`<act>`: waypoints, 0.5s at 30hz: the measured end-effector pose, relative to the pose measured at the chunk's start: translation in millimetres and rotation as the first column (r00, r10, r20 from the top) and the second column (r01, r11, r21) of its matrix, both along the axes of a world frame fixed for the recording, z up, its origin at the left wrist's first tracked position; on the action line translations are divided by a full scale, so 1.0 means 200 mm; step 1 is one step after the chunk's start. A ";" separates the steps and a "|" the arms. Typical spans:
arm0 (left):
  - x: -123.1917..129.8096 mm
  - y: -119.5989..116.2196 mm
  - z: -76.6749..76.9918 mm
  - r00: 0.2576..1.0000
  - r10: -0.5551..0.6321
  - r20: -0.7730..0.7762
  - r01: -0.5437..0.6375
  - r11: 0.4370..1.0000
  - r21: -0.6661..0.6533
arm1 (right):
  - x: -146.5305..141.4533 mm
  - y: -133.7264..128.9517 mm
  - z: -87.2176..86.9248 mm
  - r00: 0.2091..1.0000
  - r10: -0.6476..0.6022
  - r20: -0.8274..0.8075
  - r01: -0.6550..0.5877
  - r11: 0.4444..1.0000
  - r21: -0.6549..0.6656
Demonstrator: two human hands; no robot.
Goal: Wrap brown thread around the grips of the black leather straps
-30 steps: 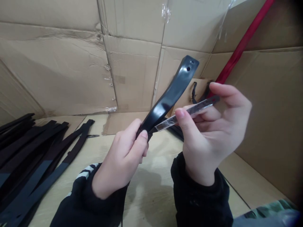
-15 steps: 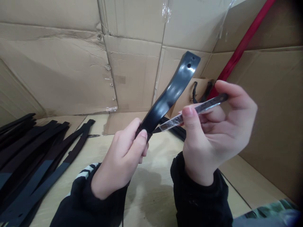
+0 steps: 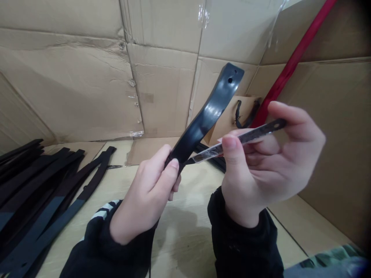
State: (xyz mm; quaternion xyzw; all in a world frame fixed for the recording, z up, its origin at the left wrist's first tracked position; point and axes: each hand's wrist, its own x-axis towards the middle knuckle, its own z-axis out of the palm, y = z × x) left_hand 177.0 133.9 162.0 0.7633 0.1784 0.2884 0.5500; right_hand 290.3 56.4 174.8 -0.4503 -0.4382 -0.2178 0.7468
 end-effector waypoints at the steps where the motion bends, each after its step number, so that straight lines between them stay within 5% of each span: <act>1: 0.00 0.00 0.00 1.000 0.000 0.001 0.000 1.000 0.003 | 0.00 0.00 0.00 1.000 0.004 -0.003 -0.004 1.000 0.006; 15: -0.01 0.01 0.01 1.000 -0.014 0.010 0.013 1.000 0.028 | -0.03 -0.02 -0.04 0.997 -0.055 0.060 0.054 0.998 0.018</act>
